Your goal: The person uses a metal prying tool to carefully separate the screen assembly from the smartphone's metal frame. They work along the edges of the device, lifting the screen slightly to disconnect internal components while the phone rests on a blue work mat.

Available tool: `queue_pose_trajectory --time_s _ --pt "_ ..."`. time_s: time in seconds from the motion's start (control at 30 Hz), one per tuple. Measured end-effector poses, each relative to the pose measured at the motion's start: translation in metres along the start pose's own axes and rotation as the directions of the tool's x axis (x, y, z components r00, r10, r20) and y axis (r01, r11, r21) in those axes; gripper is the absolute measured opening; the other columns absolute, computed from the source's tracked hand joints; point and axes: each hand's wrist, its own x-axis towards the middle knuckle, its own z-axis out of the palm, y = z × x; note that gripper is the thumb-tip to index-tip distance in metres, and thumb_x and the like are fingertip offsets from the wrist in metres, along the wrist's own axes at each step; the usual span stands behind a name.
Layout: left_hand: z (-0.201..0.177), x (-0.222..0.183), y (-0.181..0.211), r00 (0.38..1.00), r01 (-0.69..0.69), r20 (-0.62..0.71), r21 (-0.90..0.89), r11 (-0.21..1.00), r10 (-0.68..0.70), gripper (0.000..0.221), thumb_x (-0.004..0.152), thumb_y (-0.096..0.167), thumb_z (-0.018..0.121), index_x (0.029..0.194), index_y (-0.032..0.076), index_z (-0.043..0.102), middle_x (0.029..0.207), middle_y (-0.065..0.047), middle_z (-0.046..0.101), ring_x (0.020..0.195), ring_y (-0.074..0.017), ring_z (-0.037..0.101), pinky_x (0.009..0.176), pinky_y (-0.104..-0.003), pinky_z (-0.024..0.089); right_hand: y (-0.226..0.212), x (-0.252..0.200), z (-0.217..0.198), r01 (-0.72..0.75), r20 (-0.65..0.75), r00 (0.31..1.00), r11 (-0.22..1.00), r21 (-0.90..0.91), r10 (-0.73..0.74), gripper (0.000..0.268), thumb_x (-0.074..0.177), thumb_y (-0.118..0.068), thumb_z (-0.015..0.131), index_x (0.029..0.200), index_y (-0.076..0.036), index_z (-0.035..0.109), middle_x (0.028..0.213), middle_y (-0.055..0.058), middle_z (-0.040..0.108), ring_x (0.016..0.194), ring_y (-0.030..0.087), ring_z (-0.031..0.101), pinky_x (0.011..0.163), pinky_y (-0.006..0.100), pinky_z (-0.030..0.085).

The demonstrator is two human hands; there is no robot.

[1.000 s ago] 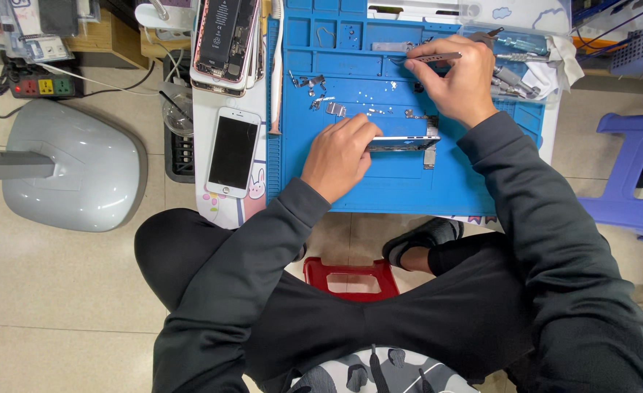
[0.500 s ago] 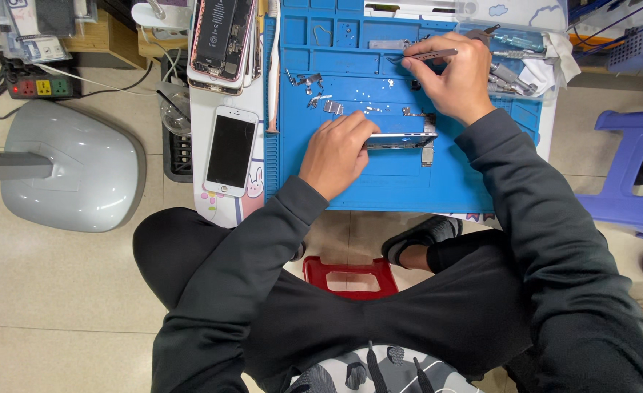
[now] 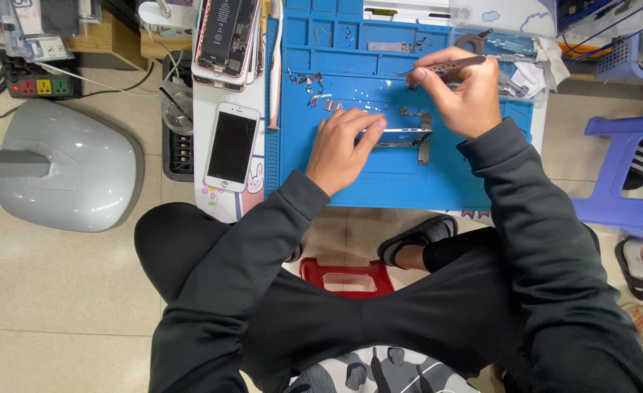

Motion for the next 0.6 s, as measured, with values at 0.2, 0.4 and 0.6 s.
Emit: queue_pose_trajectory --time_s 0.2,0.4,0.6 --pt "0.007 0.003 -0.010 0.998 -0.041 -0.046 -0.087 0.995 0.037 0.043 0.112 0.034 0.044 0.119 0.009 0.079 0.100 -0.005 0.080 0.092 -0.0293 0.071 0.088 -0.044 0.052 -0.026 -0.045 0.001 -0.206 -0.076 0.970 0.950 0.236 0.229 0.017 0.112 -0.007 0.067 0.114 0.010 0.069 0.097 0.025 0.074 0.087 0.031 0.078 0.070 0.033 0.065" --pt "0.003 -0.001 0.004 0.991 -0.065 -0.132 -0.278 0.958 0.029 0.025 0.108 0.017 0.063 0.131 0.015 0.072 0.107 -0.010 0.081 0.100 -0.0304 0.078 0.090 -0.043 0.061 -0.028 -0.079 0.018 -0.192 -0.186 0.945 0.916 0.353 0.270 0.014 0.106 -0.001 0.073 0.109 0.013 0.072 0.088 0.027 0.074 0.080 0.028 0.076 0.068 0.037 0.065" --pt "-0.002 0.004 0.001 0.988 -0.121 -0.127 -0.299 0.946 0.086 0.023 0.103 0.014 0.072 0.126 0.017 0.074 0.103 -0.009 0.081 0.097 -0.0262 0.079 0.088 -0.037 0.064 -0.027 -0.076 0.025 -0.194 -0.192 0.941 0.909 0.368 0.278 0.012 0.106 0.002 0.071 0.108 0.013 0.072 0.089 0.027 0.075 0.084 0.030 0.078 0.072 0.037 0.066"
